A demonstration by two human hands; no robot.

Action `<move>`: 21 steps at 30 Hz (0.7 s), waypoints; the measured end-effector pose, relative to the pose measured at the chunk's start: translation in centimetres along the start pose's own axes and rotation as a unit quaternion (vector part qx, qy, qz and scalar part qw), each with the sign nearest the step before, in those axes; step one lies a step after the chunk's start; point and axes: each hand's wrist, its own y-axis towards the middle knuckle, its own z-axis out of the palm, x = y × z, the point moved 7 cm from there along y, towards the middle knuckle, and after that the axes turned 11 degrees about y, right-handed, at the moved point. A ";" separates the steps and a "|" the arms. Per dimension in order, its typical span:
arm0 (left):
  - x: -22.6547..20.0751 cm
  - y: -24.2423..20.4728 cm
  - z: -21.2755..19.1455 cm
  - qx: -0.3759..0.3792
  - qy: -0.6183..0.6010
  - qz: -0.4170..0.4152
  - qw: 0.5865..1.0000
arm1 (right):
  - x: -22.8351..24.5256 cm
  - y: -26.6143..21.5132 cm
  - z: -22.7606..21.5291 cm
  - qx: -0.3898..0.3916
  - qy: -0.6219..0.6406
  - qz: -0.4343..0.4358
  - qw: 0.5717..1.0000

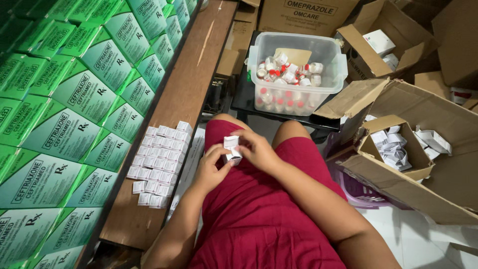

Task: The person sits on the floor and repeatedly picks small white boxes and red-capped bottles from a plastic bin. They insert each bottle into a box, close the box, and place it on a growing stack on the floor. The person continues this cycle throughout the clip.

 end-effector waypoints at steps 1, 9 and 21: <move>0.8 -0.2 0.4 -0.007 -0.082 -0.019 0.996 | 0.1 -0.2 0.4 0.007 -0.017 -0.016 1.000; 5.2 -0.9 2.8 -0.012 -0.277 -0.109 0.954 | 3.0 -1.4 1.7 0.094 -0.083 -0.141 0.982; 3.1 -0.7 1.3 0.020 -0.244 -0.126 0.961 | 3.2 -1.5 1.9 0.112 -0.086 -0.068 0.988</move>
